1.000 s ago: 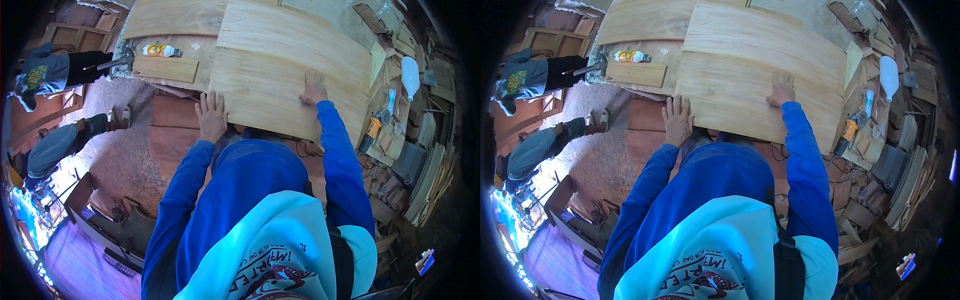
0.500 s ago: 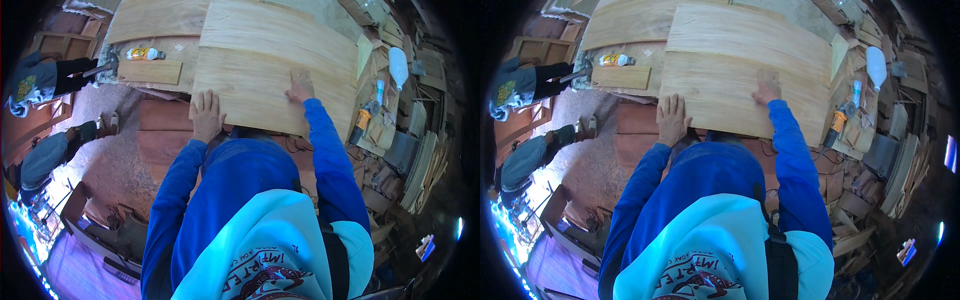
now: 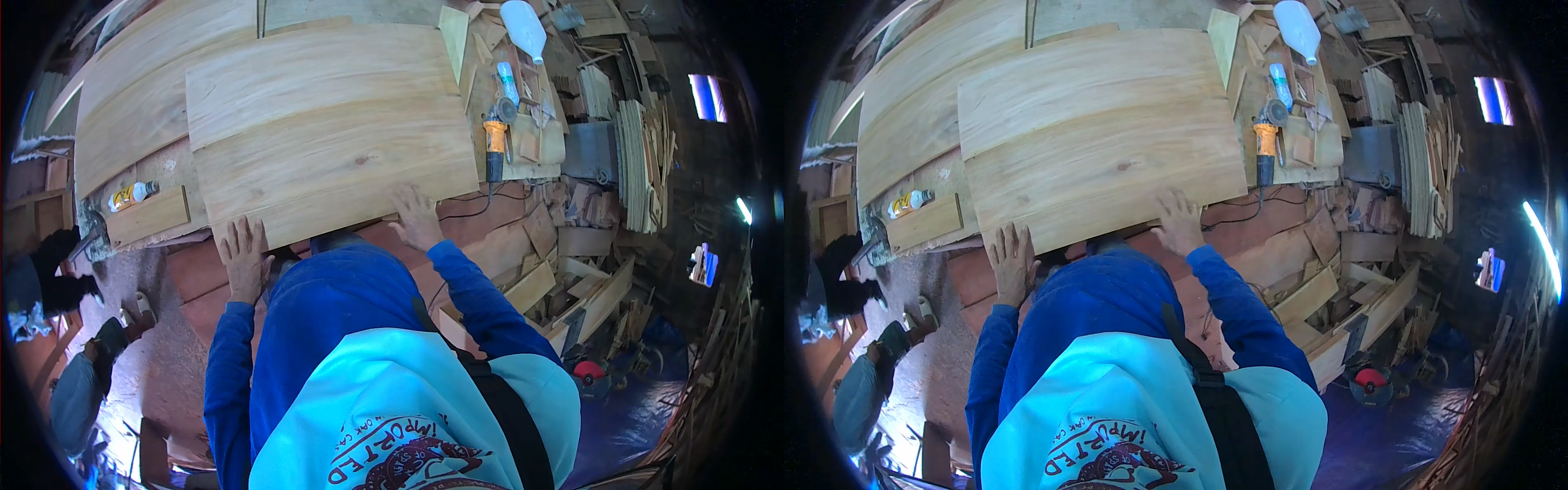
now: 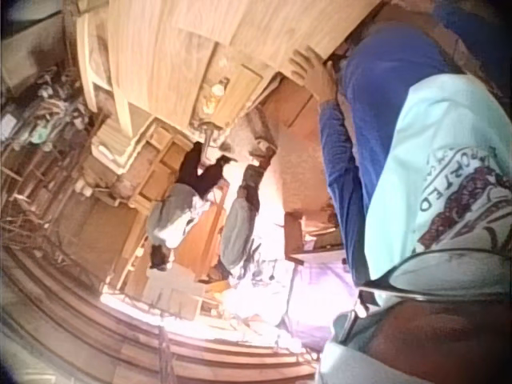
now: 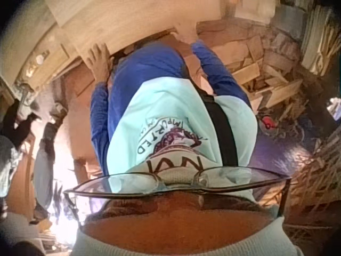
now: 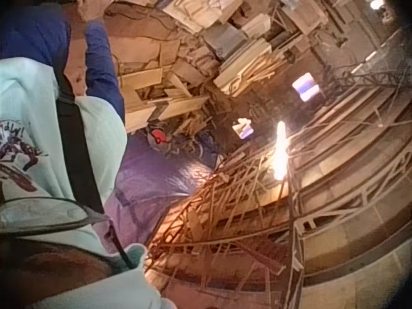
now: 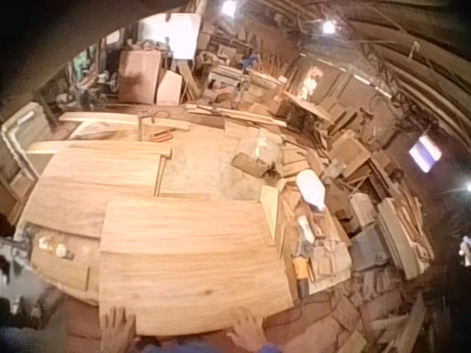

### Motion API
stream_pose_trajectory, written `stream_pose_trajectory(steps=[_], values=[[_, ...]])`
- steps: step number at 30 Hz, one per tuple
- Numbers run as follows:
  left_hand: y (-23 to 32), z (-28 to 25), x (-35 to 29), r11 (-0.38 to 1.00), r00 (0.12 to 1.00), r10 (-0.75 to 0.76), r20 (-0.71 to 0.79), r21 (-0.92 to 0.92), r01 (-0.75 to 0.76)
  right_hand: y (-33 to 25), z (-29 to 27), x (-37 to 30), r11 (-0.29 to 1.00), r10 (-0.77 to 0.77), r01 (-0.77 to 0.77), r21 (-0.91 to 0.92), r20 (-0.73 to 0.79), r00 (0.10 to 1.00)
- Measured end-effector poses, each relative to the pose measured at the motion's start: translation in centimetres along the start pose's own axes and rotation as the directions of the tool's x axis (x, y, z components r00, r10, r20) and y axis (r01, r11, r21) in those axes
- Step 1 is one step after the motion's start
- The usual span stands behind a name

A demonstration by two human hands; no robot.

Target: Using an angle grinder with a sanding disc to sand wooden boards and then moving the boards in a furniture manufacturing workshop.

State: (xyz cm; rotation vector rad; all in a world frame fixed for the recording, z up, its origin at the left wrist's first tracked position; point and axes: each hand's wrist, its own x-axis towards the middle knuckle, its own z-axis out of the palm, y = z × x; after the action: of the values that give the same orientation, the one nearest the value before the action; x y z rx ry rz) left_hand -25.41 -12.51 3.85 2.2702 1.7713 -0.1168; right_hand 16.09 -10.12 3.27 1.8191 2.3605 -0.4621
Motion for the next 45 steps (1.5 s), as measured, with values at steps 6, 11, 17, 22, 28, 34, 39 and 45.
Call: stream_pose_trajectory(steps=[6,11,17,22,28,34,39,45], values=[[-0.1,1.7,0.4,0.999,1.0,0.003,-0.025,0.042,-0.001,2.5,0.2,-0.9,0.999,0.021,-0.023,-0.042,-0.041,0.999],[1.2,0.2,2.5,1.0,1.0,-0.021,0.0,0.011,0.021,2.8,1.6,3.4,1.0,0.028,-0.026,0.01,-0.153,0.988],[0.8,0.9,2.3,1.0,1.0,0.018,-0.01,0.022,-0.018,3.8,-1.1,14.8,0.994,0.079,-0.09,-0.064,-0.154,0.985],[0.6,1.0,0.1,1.0,1.0,-0.015,0.0,0.026,0.015,4.7,-5.7,20.9,0.963,0.269,-0.269,-0.012,-0.009,0.963],[0.5,1.8,-0.1,0.996,0.995,-0.078,0.068,-0.027,0.08,8.0,-7.0,21.5,0.888,0.455,-0.46,0.023,0.109,0.884],[0.5,0.4,-0.2,0.997,0.997,-0.076,0.033,-0.015,0.076,10.7,-2.8,19.5,0.898,0.439,-0.439,-0.009,0.058,0.897],[-0.6,2.1,0.0,0.995,0.998,0.021,-0.052,0.1,-0.016,8.0,-0.9,13.4,0.98,0.2,-0.2,-0.014,0.05,0.978],[-1.8,1.4,1.1,0.985,0.985,0.117,-0.129,0.145,-0.098,2.1,-1.0,2.3,0.988,-0.152,0.155,-0.025,0.086,0.985]])
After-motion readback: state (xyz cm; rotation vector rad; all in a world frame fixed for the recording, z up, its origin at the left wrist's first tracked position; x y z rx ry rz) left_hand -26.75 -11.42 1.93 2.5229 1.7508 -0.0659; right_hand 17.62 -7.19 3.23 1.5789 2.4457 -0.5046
